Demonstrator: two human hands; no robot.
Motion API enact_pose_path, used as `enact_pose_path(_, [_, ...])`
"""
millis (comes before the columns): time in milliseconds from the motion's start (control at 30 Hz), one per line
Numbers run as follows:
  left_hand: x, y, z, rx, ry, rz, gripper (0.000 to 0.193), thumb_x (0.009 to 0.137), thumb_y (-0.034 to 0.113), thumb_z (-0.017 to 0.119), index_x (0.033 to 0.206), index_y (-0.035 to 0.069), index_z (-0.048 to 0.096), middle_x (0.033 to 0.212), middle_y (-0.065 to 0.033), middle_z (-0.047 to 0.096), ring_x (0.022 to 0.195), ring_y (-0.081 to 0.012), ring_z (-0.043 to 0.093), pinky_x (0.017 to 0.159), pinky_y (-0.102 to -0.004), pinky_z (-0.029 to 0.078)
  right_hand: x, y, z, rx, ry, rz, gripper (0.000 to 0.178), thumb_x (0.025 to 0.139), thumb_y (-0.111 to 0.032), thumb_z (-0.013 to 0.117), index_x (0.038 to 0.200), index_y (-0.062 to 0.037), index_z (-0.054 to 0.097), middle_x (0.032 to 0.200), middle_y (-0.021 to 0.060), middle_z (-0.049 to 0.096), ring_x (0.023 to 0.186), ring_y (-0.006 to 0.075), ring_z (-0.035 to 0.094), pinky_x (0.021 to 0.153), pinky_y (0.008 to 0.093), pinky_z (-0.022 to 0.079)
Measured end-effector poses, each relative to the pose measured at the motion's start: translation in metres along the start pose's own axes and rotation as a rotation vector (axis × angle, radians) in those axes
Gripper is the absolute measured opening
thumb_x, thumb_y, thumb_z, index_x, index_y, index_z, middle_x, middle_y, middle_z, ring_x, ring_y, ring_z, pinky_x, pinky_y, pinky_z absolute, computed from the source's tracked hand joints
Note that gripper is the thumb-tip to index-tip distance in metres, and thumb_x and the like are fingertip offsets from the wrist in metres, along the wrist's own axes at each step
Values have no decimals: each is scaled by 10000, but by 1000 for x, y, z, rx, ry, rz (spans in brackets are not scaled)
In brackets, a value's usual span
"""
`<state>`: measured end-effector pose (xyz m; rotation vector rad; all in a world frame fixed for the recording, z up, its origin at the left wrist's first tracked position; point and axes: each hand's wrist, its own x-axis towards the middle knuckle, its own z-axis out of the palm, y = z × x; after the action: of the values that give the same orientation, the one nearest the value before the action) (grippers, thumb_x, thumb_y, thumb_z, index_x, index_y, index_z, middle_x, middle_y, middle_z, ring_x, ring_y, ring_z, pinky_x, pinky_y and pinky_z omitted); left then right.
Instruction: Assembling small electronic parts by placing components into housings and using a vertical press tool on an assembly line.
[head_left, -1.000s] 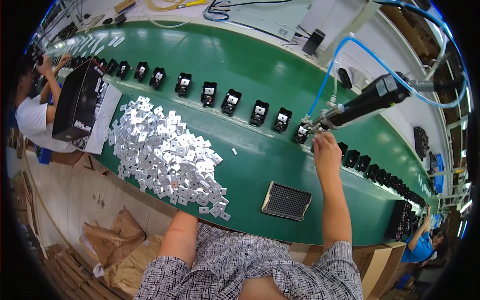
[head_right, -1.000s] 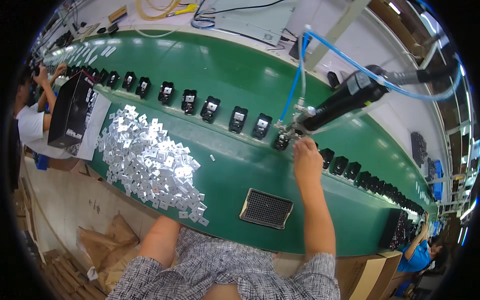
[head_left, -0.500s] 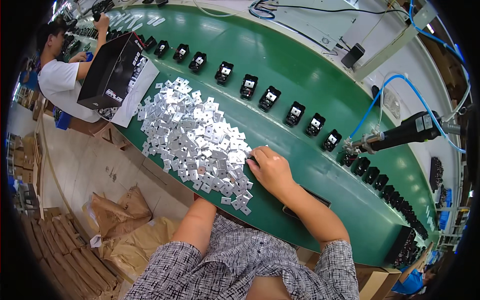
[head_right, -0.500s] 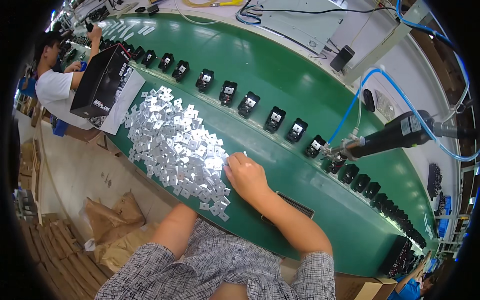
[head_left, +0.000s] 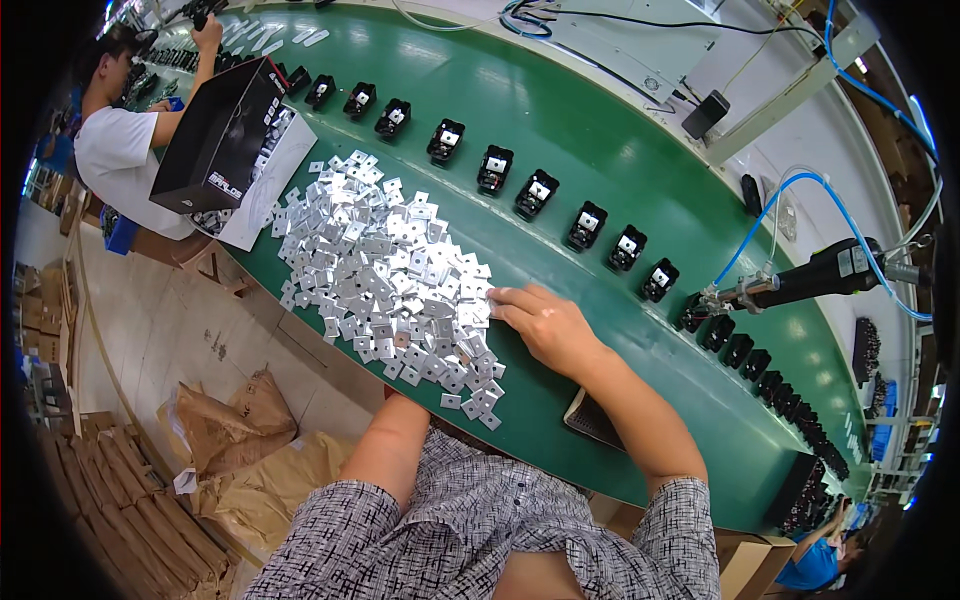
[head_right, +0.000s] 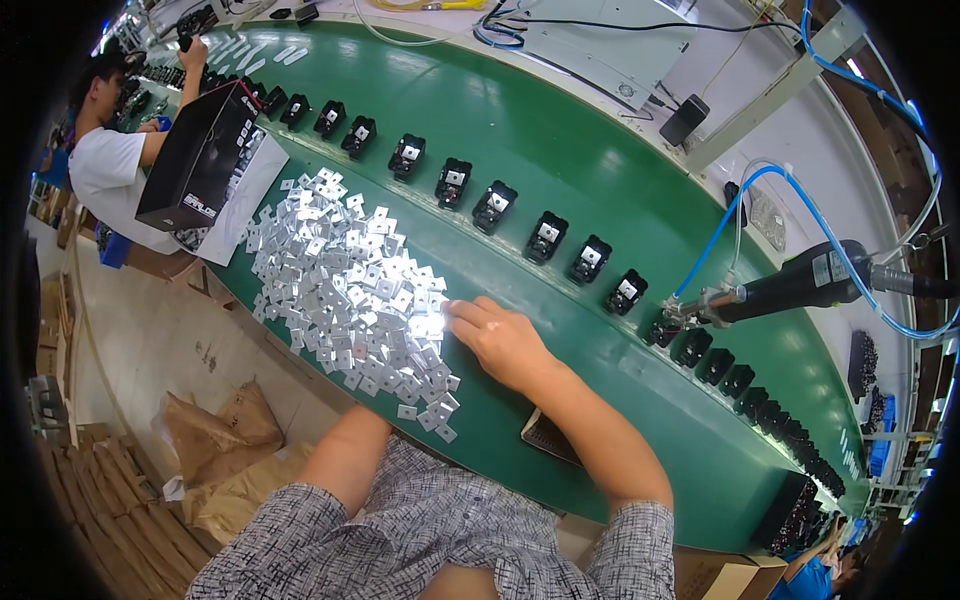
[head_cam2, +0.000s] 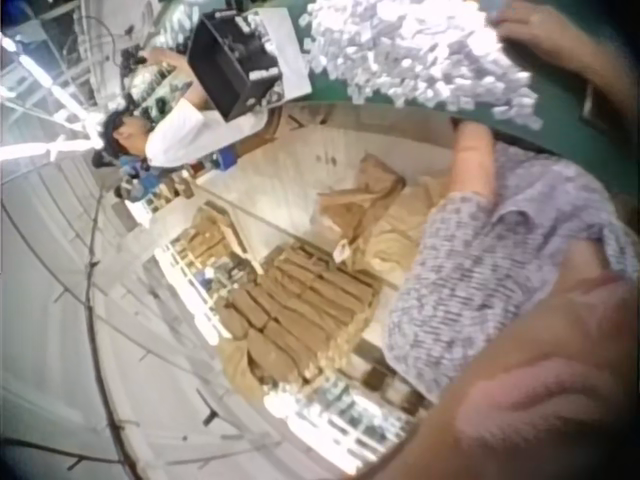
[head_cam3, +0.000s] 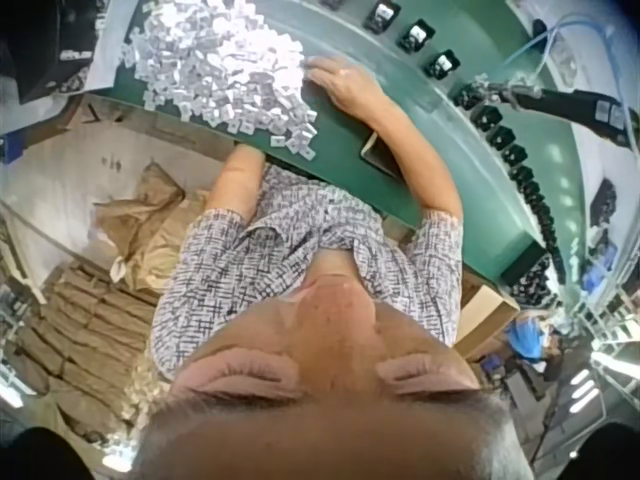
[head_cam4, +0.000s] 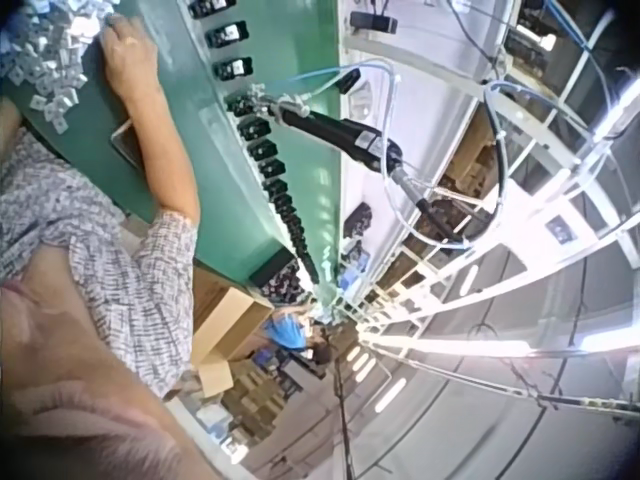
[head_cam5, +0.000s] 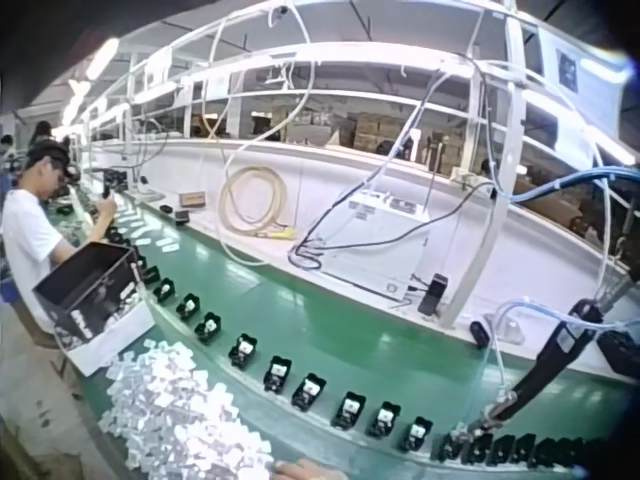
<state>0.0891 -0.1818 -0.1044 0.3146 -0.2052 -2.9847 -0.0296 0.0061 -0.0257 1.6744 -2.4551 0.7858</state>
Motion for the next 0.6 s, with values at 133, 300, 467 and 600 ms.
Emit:
enact_pose_path(133, [-4,1,31,-38,213,-22,774,1013,674,142,1609,227,351,1650,-50,382,1508,-283,365,1226,-504,309,6,7,-2,-78,-26,-181,129,910,-132,593,1028,-83,613,1109,45,639,934,227,627,715,343,556])
enact_pose_path(300, [-3,1,-75,-66,105,-53,762,1019,664,142,1602,225,363,1646,-62,387,1503,-278,372,1217,-490,330,7,15,-6,-183,-116,-286,136,921,-147,588,1035,-82,623,1140,42,643,947,202,614,710,319,546])
enact_pose_path(467, [34,-15,-148,-225,-102,-121,757,1024,665,165,1604,220,359,1643,-73,388,1508,-291,365,1221,-490,322,7,18,-6,-278,-247,-387,178,938,-161,614,1088,-73,656,1218,52,654,968,207,645,743,315,552])
enact_pose_path(600, [13,-19,-74,193,118,-19,758,1029,670,191,1609,210,352,1646,-77,381,1513,-313,354,1227,-513,305,-9,22,-11,-309,-223,-398,184,931,-154,628,1094,-73,656,1215,61,653,934,216,648,722,320,549])
